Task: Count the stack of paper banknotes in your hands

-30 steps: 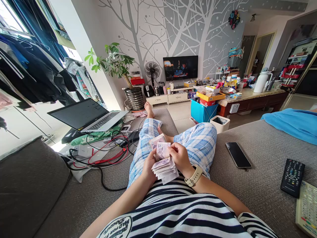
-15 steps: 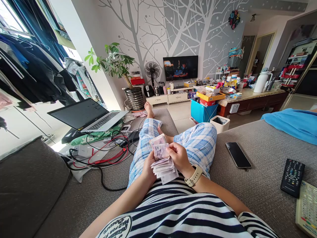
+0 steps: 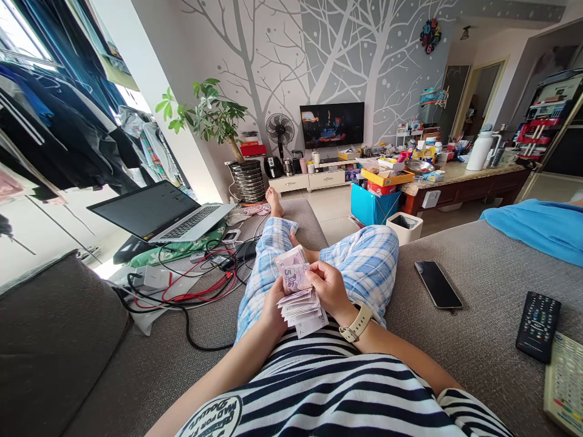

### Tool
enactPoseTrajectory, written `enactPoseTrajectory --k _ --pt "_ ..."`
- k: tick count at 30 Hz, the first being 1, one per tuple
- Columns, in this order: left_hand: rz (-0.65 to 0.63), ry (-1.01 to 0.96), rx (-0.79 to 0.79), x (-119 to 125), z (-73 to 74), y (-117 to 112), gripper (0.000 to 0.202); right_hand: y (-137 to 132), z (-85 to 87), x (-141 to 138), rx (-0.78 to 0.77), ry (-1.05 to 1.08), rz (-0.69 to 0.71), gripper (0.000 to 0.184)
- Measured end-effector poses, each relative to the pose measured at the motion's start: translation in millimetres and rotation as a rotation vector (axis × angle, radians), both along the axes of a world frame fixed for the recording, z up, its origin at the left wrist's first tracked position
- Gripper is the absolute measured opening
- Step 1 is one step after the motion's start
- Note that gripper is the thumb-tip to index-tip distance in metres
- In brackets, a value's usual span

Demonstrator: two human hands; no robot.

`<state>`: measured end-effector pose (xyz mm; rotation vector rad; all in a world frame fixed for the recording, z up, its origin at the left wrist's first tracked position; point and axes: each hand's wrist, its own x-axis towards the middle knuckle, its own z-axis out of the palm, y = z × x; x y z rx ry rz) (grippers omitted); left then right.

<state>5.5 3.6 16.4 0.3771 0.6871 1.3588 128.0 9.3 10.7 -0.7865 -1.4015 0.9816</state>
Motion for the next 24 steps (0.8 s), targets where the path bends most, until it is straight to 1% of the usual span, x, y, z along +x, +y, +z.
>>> enactPoseTrajectory --k 7,14,19,24 --pt "0.008 -0.001 -0.018 0.1 1.2 -0.5 0.016 0.3 -0.9 -0.3 -0.004 0.004 0.001 0.019" --pt "0.020 -0.019 -0.019 -0.4 -1.5 1.1 0.012 -1.9 1.2 -0.3 0.010 -0.018 -0.010 0.021" --pt "0.021 0.006 -0.028 -0.9 -3.8 2.3 0.014 -3.0 1.8 -0.2 0.019 -0.020 -0.019 0.022" --pt "-0.004 0.003 -0.026 -1.1 -4.8 2.5 0.018 -2.6 -0.3 0.4 0.035 -0.021 -0.026 0.022"
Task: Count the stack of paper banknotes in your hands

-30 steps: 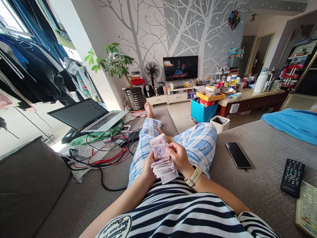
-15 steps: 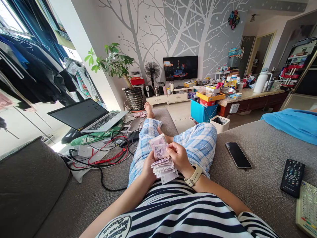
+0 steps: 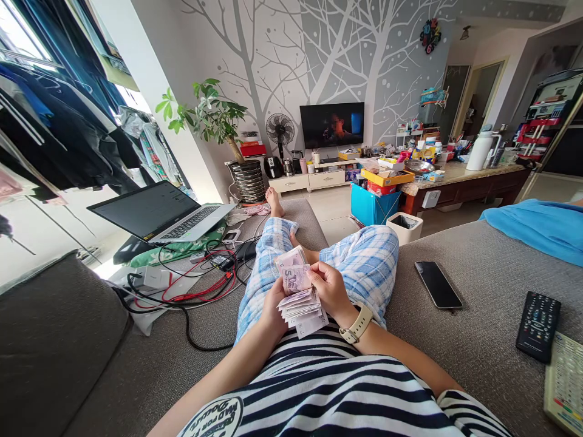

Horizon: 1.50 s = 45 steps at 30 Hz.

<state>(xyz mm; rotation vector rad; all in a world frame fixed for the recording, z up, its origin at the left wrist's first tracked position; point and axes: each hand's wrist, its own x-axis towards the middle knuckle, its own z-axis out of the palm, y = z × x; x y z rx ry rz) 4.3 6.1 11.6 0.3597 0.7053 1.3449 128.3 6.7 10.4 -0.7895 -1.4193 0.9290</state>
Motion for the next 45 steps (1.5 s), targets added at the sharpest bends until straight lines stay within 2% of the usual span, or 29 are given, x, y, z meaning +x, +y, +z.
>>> enactPoseTrajectory --k 10,20,25,31,35,40,45 --pt "0.017 0.003 -0.046 1 3.0 0 0.017 -2 1.5 0 0.009 -0.009 0.016 0.025" --pt "-0.017 -0.038 -0.005 -1 -5.8 4 0.016 -2 1.6 1 0.011 -0.009 0.024 0.026" --pt "-0.049 -0.059 -0.018 -2 -1.9 0 0.019 -5 3.6 1 0.005 0.008 0.042 0.029" --pt "-0.025 -0.042 -0.067 -3 1.6 -3 0.020 -3 2.0 1 -0.027 0.025 0.088 0.031" --pt "0.006 -0.042 -0.085 -3 1.7 -3 0.018 -2 1.4 0 -0.050 0.029 0.067 0.027" --pt "-0.015 -0.046 -0.080 -2 3.6 -4 0.019 1 0.8 -1 -0.083 0.068 -0.001 0.030" --pt "-0.031 0.012 -0.066 -4 -0.9 -4 0.015 6 -2.3 -1 -0.091 0.064 -0.067 0.030"
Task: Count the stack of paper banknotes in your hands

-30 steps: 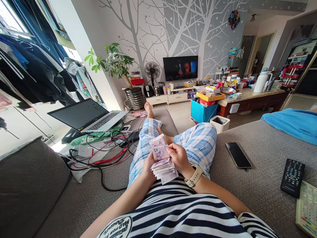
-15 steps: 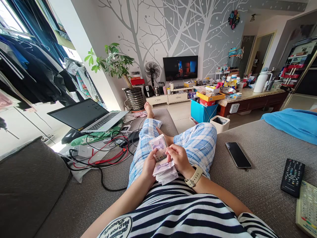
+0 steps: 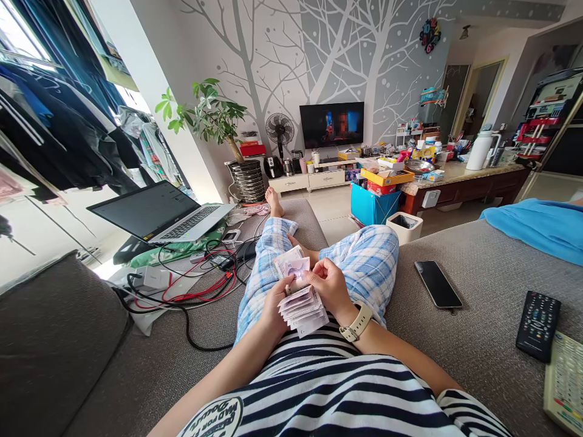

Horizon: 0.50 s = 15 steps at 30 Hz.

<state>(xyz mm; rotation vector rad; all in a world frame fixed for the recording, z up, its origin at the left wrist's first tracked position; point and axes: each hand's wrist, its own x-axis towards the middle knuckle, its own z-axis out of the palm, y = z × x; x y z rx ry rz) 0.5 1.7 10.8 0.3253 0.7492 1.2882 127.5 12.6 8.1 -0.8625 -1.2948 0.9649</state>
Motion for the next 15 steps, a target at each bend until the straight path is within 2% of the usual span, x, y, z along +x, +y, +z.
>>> enactPoseTrajectory --k 8,15 --pt "0.015 0.104 0.084 -1.7 -5.8 1.0 0.023 9.4 -10.2 2.9 0.009 -0.136 -0.062 0.030" --pt "0.014 0.065 0.046 1.8 -0.8 0.5 0.024 6.8 -6.6 3.0 0.048 -0.180 -0.093 0.030"
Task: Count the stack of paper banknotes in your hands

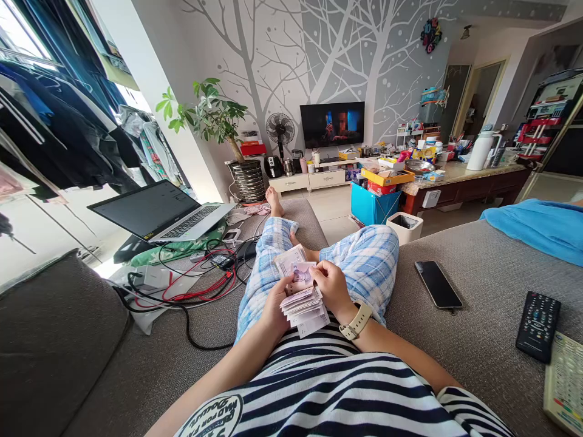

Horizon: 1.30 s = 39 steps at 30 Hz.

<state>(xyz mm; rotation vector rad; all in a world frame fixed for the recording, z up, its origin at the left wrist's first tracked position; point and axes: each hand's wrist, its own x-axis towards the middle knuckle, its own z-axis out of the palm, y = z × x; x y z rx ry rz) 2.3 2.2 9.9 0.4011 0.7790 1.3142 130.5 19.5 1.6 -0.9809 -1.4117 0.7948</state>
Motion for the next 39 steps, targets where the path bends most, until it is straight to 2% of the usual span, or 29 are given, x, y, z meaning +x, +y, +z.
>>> enactPoseTrajectory --k 13,23,27,39 --pt "0.022 -0.040 -0.011 2 -0.8 5 0.028 -5 5.2 -2 0.021 0.075 0.078 0.029" --pt "0.039 -0.010 0.023 2 0.8 5 0.021 -8 10.1 -2 -0.045 0.174 0.228 0.023" --pt "0.010 0.008 -0.011 2 2.1 4 0.021 -9 11.6 1 -0.077 0.172 0.262 0.022" --pt "0.023 0.004 0.007 2 3.6 3 0.019 -15 18.3 0 -0.078 0.180 0.232 0.025"
